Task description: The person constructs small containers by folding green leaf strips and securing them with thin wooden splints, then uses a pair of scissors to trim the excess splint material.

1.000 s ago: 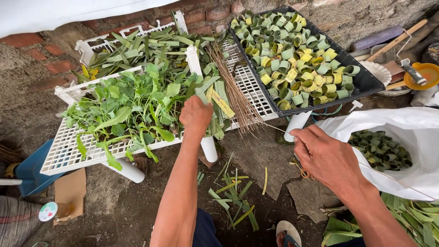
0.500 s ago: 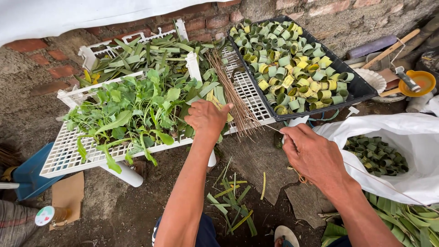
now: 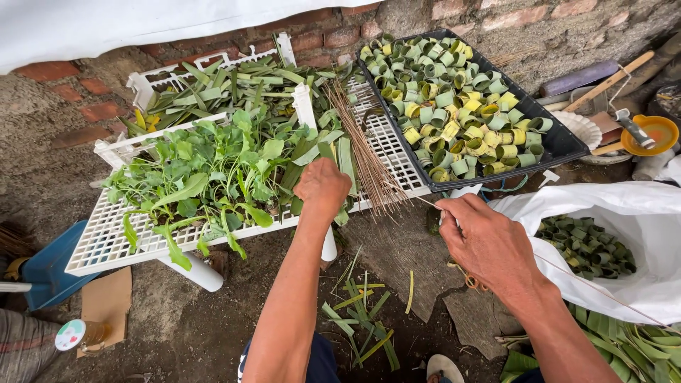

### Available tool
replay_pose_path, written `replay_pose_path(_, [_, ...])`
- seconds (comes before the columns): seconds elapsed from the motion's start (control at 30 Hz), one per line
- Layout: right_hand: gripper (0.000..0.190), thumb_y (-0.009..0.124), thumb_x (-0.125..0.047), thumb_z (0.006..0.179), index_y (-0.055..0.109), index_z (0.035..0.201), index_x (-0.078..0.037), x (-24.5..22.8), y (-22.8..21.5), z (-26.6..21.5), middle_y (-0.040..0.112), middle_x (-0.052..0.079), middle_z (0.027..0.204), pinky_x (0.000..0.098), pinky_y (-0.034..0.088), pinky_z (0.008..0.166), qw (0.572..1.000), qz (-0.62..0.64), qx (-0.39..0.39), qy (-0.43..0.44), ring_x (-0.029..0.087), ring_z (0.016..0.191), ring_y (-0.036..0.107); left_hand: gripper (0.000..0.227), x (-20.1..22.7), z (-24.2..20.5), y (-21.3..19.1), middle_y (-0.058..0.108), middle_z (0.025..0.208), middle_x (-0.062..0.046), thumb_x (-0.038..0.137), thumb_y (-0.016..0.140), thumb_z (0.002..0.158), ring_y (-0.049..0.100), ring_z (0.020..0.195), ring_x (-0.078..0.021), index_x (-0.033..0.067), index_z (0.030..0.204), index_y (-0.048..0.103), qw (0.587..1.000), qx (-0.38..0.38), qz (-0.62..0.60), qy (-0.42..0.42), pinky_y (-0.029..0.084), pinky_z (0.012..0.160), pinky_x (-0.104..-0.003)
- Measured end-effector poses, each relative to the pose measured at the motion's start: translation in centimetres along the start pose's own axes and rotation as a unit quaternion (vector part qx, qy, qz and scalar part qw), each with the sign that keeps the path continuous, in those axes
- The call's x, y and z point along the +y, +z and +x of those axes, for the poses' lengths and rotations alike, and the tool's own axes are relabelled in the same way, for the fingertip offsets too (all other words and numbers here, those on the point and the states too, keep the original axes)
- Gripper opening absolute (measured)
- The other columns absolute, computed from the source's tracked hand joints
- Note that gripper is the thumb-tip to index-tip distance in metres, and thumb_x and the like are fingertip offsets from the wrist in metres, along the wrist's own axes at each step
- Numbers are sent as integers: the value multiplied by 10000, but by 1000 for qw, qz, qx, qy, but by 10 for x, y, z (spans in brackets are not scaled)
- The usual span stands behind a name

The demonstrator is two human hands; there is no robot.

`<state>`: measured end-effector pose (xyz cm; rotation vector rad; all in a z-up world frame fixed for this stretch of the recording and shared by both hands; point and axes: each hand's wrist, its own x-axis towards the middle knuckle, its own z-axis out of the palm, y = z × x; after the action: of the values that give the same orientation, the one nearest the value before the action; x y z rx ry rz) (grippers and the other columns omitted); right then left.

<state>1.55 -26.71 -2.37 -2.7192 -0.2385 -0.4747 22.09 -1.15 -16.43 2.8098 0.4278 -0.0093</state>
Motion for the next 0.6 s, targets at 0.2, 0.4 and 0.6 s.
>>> replay_pose_path(0.2, [191,567,-242,984,716,1092,-293,-2,1,-2,678,-32,884,506,650,712,1000,7,-13,12,272,741,757,337,0,-2,2,747,923,-181,251,652,841,750,915,-421,-17,1027,738,1000,4,-21,1,576,579,-603])
replay_pose_path(0.4, [188,552,-242,1002,717,1081,-289,1,2,-1,680,-36,870,499,653,705,1000,18,-11,8,265,730,760,627,23,-39,-38,725,998,-156,515,775,842,733,957,-397,-44,1104,672,999,-20,39,-3,564,587,-630])
replay_pose_path(0.6, [197,549,-235,998,717,1087,-285,-2,1,-1,674,-23,856,498,653,696,1000,16,-17,6,272,720,755,355,14,-30,-33,721,860,-223,242,647,861,742,887,-435,-64,1024,724,1000,4,-22,-6,585,603,-611])
